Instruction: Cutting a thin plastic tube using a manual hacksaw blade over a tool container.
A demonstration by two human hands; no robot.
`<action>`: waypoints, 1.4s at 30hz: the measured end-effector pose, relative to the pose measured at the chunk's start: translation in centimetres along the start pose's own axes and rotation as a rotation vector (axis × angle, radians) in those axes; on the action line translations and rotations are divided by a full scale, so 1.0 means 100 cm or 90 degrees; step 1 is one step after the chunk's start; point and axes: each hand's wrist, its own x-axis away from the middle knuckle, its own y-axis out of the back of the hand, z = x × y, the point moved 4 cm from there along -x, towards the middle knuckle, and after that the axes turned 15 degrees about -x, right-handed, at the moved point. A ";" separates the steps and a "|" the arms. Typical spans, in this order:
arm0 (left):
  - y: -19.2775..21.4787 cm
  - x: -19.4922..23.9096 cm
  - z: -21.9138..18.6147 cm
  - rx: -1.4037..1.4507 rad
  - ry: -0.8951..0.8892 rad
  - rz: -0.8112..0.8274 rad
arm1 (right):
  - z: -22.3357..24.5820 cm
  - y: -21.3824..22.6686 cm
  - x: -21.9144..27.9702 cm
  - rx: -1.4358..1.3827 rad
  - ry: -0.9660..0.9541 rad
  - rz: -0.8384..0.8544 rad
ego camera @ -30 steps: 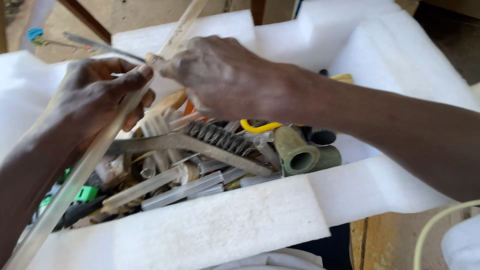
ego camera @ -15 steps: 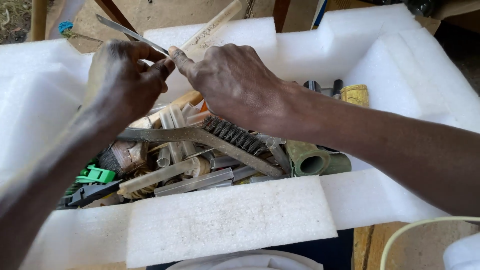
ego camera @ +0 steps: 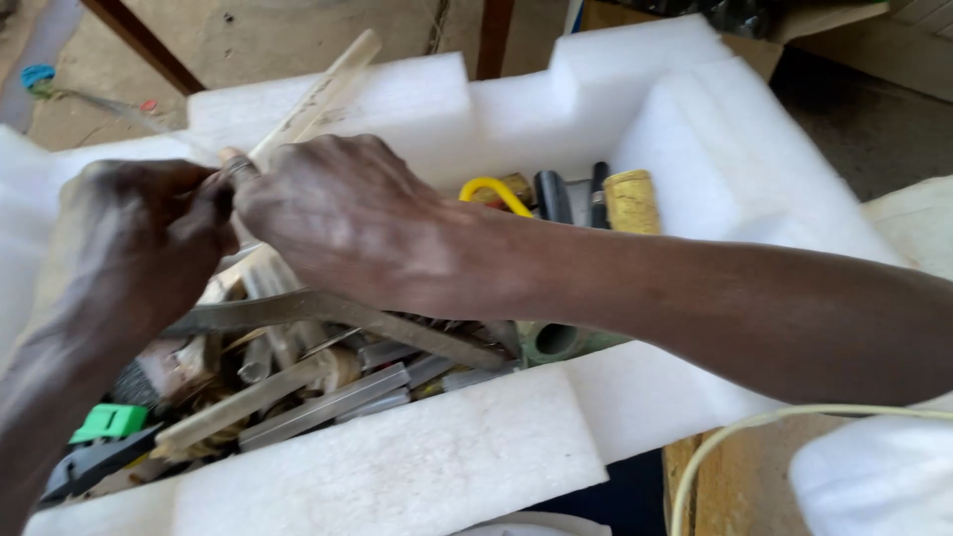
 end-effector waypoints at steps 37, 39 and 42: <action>0.008 0.007 -0.004 0.174 0.106 0.127 | -0.008 0.010 -0.014 -0.091 -0.146 0.123; 0.011 0.005 -0.004 0.178 0.121 0.128 | 0.002 0.028 0.004 -0.069 -0.143 0.167; 0.007 0.003 0.008 0.151 0.089 0.086 | 0.009 0.031 0.009 -0.013 -0.144 0.210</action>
